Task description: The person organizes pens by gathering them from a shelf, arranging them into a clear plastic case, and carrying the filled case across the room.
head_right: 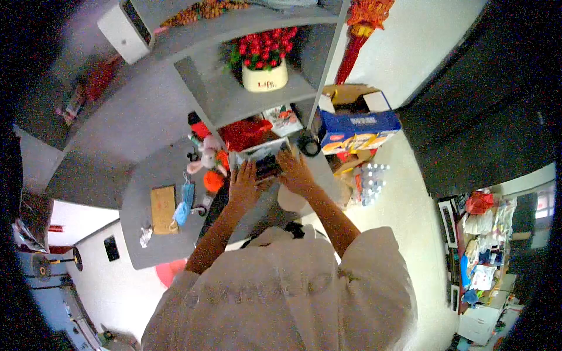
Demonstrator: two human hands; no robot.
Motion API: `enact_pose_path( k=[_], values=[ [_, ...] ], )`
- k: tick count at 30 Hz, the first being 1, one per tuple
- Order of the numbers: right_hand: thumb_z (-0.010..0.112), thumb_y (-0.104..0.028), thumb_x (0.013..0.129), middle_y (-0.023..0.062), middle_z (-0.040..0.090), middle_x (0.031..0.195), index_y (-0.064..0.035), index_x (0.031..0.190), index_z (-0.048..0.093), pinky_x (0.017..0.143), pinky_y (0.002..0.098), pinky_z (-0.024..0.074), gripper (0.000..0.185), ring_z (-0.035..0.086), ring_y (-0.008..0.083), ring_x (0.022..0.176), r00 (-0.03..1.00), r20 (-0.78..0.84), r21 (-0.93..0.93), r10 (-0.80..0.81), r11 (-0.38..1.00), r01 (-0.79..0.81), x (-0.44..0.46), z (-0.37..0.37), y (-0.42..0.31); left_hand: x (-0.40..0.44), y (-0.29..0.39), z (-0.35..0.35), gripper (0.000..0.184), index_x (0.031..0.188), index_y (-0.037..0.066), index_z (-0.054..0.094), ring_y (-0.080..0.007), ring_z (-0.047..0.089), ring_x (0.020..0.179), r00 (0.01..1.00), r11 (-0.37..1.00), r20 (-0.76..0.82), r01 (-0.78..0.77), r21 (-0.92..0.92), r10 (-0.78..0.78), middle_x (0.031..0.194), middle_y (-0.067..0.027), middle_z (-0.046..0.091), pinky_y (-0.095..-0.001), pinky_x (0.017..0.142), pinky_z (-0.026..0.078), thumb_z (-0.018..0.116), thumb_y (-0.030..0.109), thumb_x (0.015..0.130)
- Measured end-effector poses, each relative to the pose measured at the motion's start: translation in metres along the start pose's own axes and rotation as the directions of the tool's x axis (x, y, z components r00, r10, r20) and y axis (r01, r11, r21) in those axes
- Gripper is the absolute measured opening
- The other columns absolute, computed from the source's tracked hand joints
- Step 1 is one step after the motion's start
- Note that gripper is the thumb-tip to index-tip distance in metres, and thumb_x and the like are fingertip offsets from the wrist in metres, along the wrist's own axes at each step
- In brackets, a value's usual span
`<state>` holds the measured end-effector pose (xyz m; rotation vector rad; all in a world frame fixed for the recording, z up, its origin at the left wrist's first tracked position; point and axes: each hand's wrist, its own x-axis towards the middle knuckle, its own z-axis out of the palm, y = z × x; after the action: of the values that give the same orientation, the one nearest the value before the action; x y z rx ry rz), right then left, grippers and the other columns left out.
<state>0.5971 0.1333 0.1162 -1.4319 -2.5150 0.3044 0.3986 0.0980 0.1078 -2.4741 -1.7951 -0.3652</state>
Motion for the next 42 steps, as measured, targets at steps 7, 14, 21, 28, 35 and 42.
enact_pose_path(
  k=[7,14,21,28,35,42],
  values=[
    [0.054,-0.033,0.08,0.0113,0.029,0.138,-0.0051,0.133,0.03,0.101,0.0558,0.0169,0.065,0.024,0.0264,0.129,0.996,0.069,-0.079,-0.058,0.995,0.063,-0.007,-0.018,-0.017,-0.001,0.013,-0.012,0.062,0.13,0.003,0.035,-0.0277,0.034,0.124,0.997,0.993,-0.006,-0.071,-0.091,0.071,0.134,-0.014,0.037,-0.0485,0.1,0.026,0.048,0.042,0.083],
    [0.053,-0.034,0.081,0.0099,0.022,0.141,-0.0099,0.133,0.031,0.1,0.0598,0.0153,0.062,0.021,0.0272,0.13,0.997,0.031,-0.076,-0.068,0.995,0.07,-0.007,-0.012,-0.02,0.0,0.014,-0.016,0.064,0.124,-0.001,0.043,-0.0273,0.034,0.125,0.997,0.998,0.072,0.025,-0.053,-0.021,0.132,-0.0166,0.039,-0.0467,0.101,0.025,0.047,0.047,0.081],
    [0.053,-0.035,0.081,0.0104,0.023,0.141,-0.0071,0.132,0.032,0.101,0.0574,0.0147,0.062,0.02,0.026,0.131,1.0,0.002,-0.051,-0.03,0.998,0.03,-0.003,-0.022,-0.025,-0.007,0.013,-0.014,0.066,0.125,-0.002,0.041,-0.027,0.033,0.125,0.997,0.996,0.025,0.076,0.038,-0.077,0.132,-0.0182,0.039,-0.0489,0.101,0.024,0.047,0.047,0.081],
    [0.051,-0.033,0.082,0.0113,0.028,0.139,-0.0036,0.129,0.035,0.1,0.0549,0.02,0.058,0.026,0.0263,0.128,0.991,0.044,-0.091,-0.127,0.987,0.131,-0.01,-0.014,-0.026,-0.01,0.019,-0.019,0.061,0.127,0.003,0.039,-0.0251,0.037,0.122,0.993,0.997,0.083,-0.082,-0.015,0.083,0.132,-0.0124,0.04,-0.0497,0.1,0.025,0.048,0.044,0.082],
    [0.053,-0.03,0.08,0.0137,0.033,0.136,-0.0012,0.126,0.038,0.101,0.0487,0.0218,0.056,0.028,0.0282,0.126,0.992,0.006,-0.065,-0.128,0.99,0.128,-0.012,-0.013,-0.023,-0.007,0.02,-0.031,0.063,0.128,0.003,0.038,-0.0262,0.037,0.122,0.979,0.999,0.203,-0.04,0.017,0.035,0.133,-0.0122,0.038,-0.0517,0.101,0.023,0.052,0.042,0.08],
    [0.057,-0.021,0.076,0.0197,0.037,0.131,0.0034,0.124,0.039,0.103,0.0429,0.0235,0.056,0.031,0.0345,0.123,0.992,-0.128,0.168,0.002,0.986,0.02,-0.022,-0.014,-0.029,-0.012,0.014,-0.031,0.067,0.131,0.004,0.031,-0.0264,0.034,0.124,0.986,0.984,0.169,0.036,-0.173,-0.007,0.133,-0.0133,0.037,-0.0519,0.101,0.023,0.057,0.033,0.077]
  ],
)
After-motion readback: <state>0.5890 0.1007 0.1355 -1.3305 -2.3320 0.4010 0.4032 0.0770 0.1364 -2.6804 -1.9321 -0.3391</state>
